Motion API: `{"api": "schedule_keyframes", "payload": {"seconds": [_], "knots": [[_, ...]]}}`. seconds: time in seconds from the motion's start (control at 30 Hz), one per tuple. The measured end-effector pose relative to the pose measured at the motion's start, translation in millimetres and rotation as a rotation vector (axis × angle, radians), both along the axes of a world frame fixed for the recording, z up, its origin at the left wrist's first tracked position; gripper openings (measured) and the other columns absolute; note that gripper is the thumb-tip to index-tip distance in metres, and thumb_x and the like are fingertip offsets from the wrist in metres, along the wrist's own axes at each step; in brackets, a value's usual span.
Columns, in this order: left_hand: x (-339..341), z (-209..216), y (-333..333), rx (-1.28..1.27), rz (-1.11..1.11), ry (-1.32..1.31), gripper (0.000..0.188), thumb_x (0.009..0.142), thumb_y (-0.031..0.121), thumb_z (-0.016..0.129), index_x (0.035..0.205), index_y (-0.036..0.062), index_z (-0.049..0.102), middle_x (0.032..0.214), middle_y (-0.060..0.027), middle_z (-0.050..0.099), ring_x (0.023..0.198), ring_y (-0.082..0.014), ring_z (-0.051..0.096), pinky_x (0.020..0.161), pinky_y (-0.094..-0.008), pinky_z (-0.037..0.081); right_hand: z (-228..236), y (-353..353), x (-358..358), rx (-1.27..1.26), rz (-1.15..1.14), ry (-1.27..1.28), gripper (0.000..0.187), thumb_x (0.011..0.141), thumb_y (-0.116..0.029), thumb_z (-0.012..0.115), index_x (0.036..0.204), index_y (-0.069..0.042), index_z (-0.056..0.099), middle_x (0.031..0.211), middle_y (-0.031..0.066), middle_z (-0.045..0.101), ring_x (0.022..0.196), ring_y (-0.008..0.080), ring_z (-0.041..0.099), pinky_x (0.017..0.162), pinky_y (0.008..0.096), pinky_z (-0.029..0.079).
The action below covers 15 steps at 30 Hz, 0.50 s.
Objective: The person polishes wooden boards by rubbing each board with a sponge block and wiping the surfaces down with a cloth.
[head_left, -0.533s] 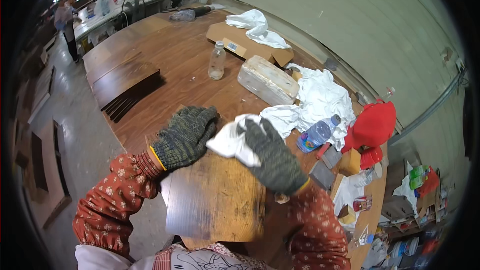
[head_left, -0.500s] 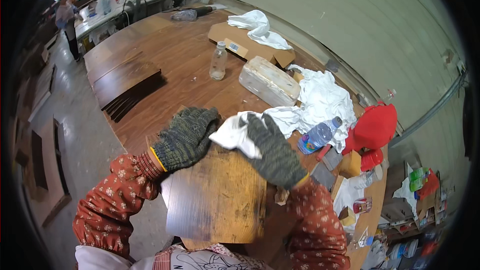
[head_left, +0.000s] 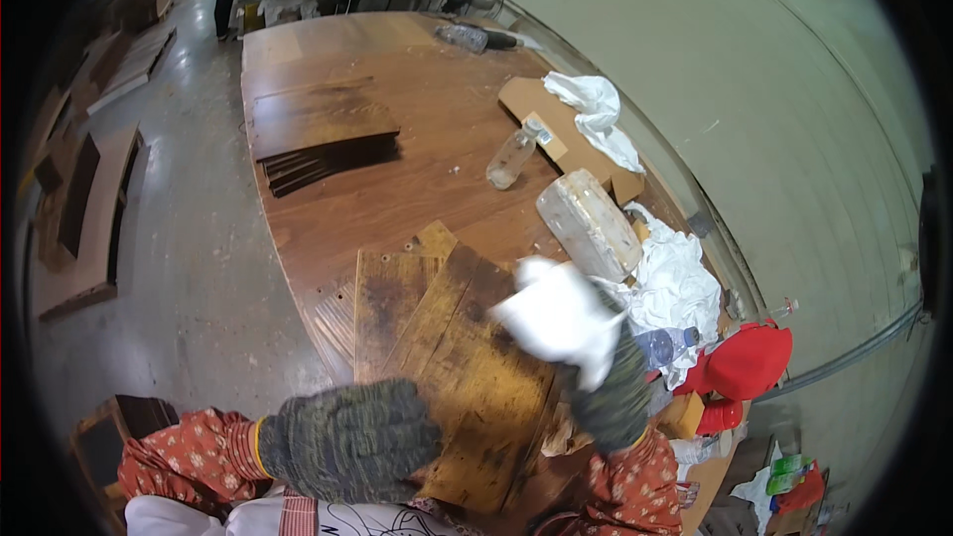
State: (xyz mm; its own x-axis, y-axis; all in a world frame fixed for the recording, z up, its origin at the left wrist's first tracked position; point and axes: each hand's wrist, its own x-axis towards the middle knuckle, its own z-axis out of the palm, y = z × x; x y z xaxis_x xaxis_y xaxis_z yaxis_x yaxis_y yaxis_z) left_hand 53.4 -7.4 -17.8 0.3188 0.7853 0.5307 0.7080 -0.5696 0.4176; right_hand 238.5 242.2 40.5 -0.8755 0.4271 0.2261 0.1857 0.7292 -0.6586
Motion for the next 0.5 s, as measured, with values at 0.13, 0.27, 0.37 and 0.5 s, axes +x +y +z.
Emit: {"api": "schedule_keyframes", "payload": {"seconds": [0.13,0.27,0.37,0.5], "knots": [[1.8,-37.9,-10.7,-0.213,-0.218,-0.328,0.041,0.101,0.029,0.051,0.135,0.0064,0.059,0.139,-0.0154,0.058,0.131,-0.0305,0.054,0.113,-0.0465,0.04,-17.1,-61.4,-41.6,0.773,0.349,-0.324,0.08,0.084,-0.031,0.059,0.157,-0.017,0.032,0.159,0.0166,0.035,0.143,0.0477,0.032,0.113,0.0689,0.022],[-1.9,-31.9,-7.6,-0.044,-0.167,-0.039,0.043,0.094,0.027,0.055,0.131,0.0052,0.062,0.138,-0.0175,0.058,0.131,-0.0323,0.053,0.113,-0.049,0.041,-12.4,-20.2,-85.9,0.707,0.297,-0.267,0.059,0.087,-0.025,0.062,0.145,-0.017,0.051,0.151,0.0198,0.043,0.14,0.0427,0.038,0.115,0.0591,0.027],[-6.5,-16.6,-4.5,0.051,-0.216,0.089,0.045,0.088,0.027,0.057,0.124,0.0031,0.066,0.135,-0.0184,0.06,0.129,-0.034,0.054,0.112,-0.0518,0.041,-21.7,26.2,-118.5,0.676,0.379,0.053,0.042,0.094,-0.027,0.062,0.132,-0.008,0.059,0.133,0.021,0.059,0.124,0.0358,0.057,0.105,0.0453,0.043],[-7.3,-7.7,-2.3,0.09,-0.184,0.066,0.044,0.085,0.029,0.058,0.119,0.0024,0.069,0.131,-0.0185,0.062,0.127,-0.0348,0.055,0.111,-0.054,0.042,-13.1,52.3,-122.3,0.227,-0.214,-0.198,0.04,0.1,-0.036,0.056,0.12,-0.002,0.063,0.109,0.0219,0.069,0.102,0.0364,0.067,0.089,0.0435,0.051]]}}
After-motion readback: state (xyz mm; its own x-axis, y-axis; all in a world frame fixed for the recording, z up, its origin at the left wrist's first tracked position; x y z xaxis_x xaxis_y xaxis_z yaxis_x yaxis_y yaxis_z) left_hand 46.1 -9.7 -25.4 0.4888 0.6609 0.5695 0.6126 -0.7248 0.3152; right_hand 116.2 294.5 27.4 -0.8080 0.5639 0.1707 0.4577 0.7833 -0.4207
